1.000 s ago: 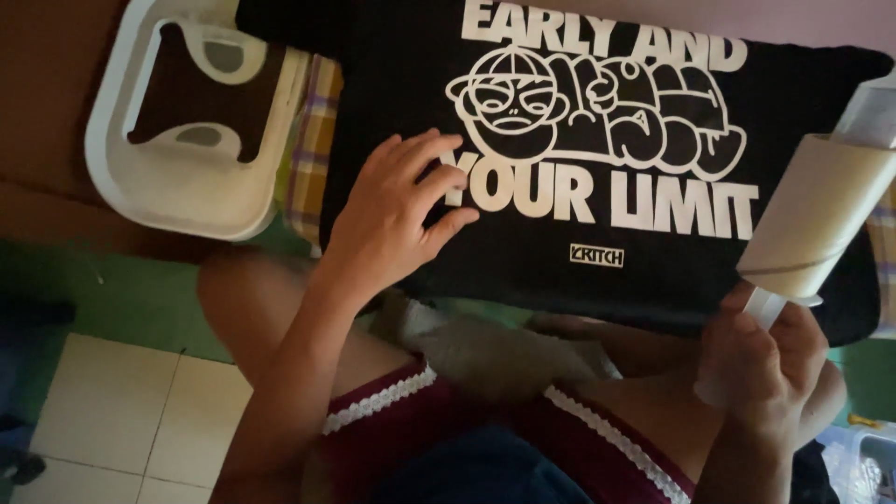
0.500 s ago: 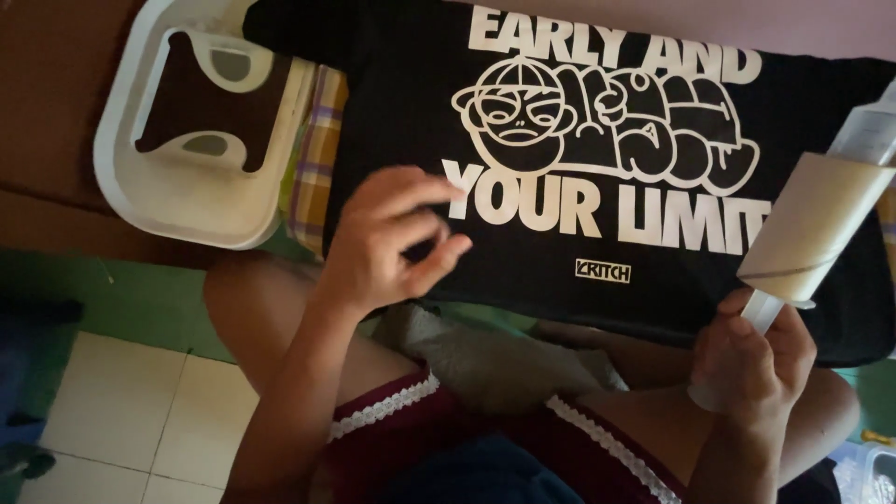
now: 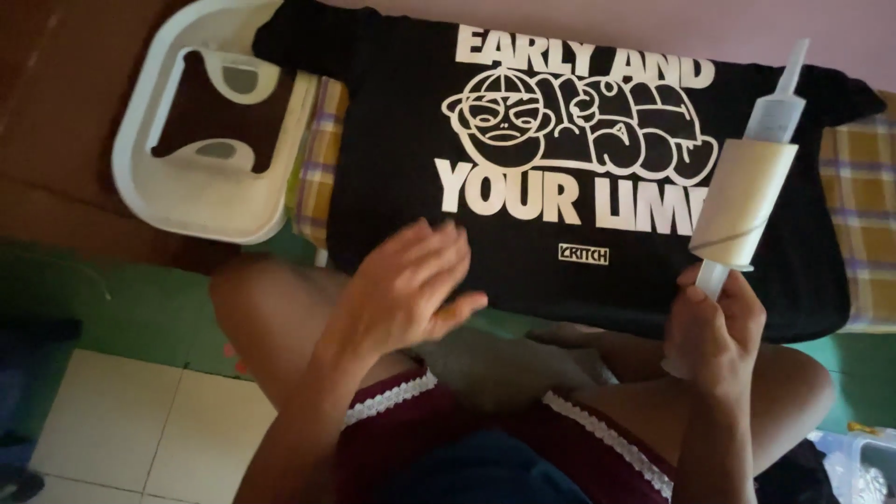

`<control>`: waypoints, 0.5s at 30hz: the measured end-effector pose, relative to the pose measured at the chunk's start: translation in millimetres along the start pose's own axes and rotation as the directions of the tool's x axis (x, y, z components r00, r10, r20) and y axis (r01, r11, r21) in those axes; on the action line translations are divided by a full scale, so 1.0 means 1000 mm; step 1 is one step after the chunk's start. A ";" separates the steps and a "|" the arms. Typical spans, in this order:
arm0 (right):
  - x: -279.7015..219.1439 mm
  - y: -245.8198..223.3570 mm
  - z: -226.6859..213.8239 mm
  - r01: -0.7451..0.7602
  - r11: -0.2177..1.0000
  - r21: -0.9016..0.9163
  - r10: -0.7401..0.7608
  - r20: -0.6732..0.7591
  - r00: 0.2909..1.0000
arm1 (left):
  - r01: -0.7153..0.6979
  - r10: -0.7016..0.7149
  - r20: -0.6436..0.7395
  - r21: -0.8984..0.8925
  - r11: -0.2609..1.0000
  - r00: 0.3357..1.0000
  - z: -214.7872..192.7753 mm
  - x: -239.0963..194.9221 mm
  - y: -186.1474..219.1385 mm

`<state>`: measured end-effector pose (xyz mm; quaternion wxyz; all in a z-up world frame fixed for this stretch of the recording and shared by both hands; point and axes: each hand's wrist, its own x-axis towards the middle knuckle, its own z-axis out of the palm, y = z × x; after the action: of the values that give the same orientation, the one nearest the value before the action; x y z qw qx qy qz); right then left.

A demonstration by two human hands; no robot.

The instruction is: Using a lint roller to remove lint and dust from a black t-shirt on an ironing board.

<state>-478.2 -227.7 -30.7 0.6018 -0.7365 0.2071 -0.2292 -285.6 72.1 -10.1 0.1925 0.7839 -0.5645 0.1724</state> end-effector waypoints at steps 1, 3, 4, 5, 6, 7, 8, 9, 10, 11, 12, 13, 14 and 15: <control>-0.001 0.003 0.003 -0.005 0.997 0.083 0.004 0.011 1.000 | -0.083 0.058 -0.190 -0.128 0.988 0.980 -0.004 -0.007 0.003; -0.007 0.018 0.018 -0.013 0.986 0.167 0.010 0.014 1.000 | -0.195 0.095 -0.374 -0.238 0.952 0.923 -0.010 -0.019 -0.005; -0.010 0.031 0.030 -0.088 0.971 0.222 0.103 -0.058 0.993 | -0.112 0.036 -0.353 -0.197 0.974 0.935 -0.013 -0.023 -0.017; -0.013 0.043 0.041 -0.158 0.946 0.282 0.199 -0.123 0.972 | -0.028 -0.025 -0.335 -0.153 0.988 0.942 -0.015 -0.027 -0.029; -0.022 0.034 0.061 -0.148 0.948 0.283 0.192 -0.134 0.972 | -0.041 -0.014 -0.340 -0.153 0.987 0.940 -0.014 -0.030 -0.042; -0.030 0.024 0.081 -0.190 0.922 0.339 0.215 -0.039 0.976 | 0.083 -0.106 -0.321 -0.084 0.993 0.941 -0.013 -0.031 -0.055; -0.037 0.014 0.101 -0.232 0.892 0.388 0.228 0.056 0.972 | 0.201 -0.196 -0.311 -0.014 0.979 0.930 -0.012 -0.031 -0.069; -0.045 0.005 0.119 -0.219 0.894 0.391 0.220 0.041 0.975 | 0.186 -0.182 -0.318 -0.016 0.982 0.931 -0.008 -0.031 -0.069; -0.054 -0.003 0.137 -0.297 0.841 0.453 0.236 0.188 0.953 | 0.247 -0.229 -0.242 0.048 0.968 0.943 -0.004 -0.031 -0.069; -0.062 -0.011 0.155 -0.381 0.779 0.498 0.233 0.333 0.914 | 0.300 -0.279 -0.168 0.117 0.947 0.945 0.000 -0.031 -0.069; -0.065 -0.014 0.166 -0.372 0.780 0.503 0.233 0.318 0.919 | 0.286 -0.266 -0.167 0.111 0.952 0.949 0.001 -0.031 -0.070; -0.068 -0.016 0.177 -0.343 0.778 0.527 0.114 0.419 0.901 | 0.288 -0.266 -0.151 0.148 0.946 0.952 0.001 -0.032 -0.072; -0.073 -0.019 0.188 -0.322 0.773 0.546 -0.003 0.512 0.859 | 0.293 -0.272 -0.133 0.180 0.939 0.953 0.002 -0.035 -0.072; -0.071 -0.014 0.197 -0.319 0.775 0.546 0.003 0.501 0.866 | 0.284 -0.264 -0.129 0.170 0.944 0.956 0.003 -0.036 -0.074</control>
<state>-419.5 -27.8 -56.4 0.8567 -0.5129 0.0327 -0.0430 -226.2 121.1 -38.3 0.1697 0.8592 -0.4205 0.2369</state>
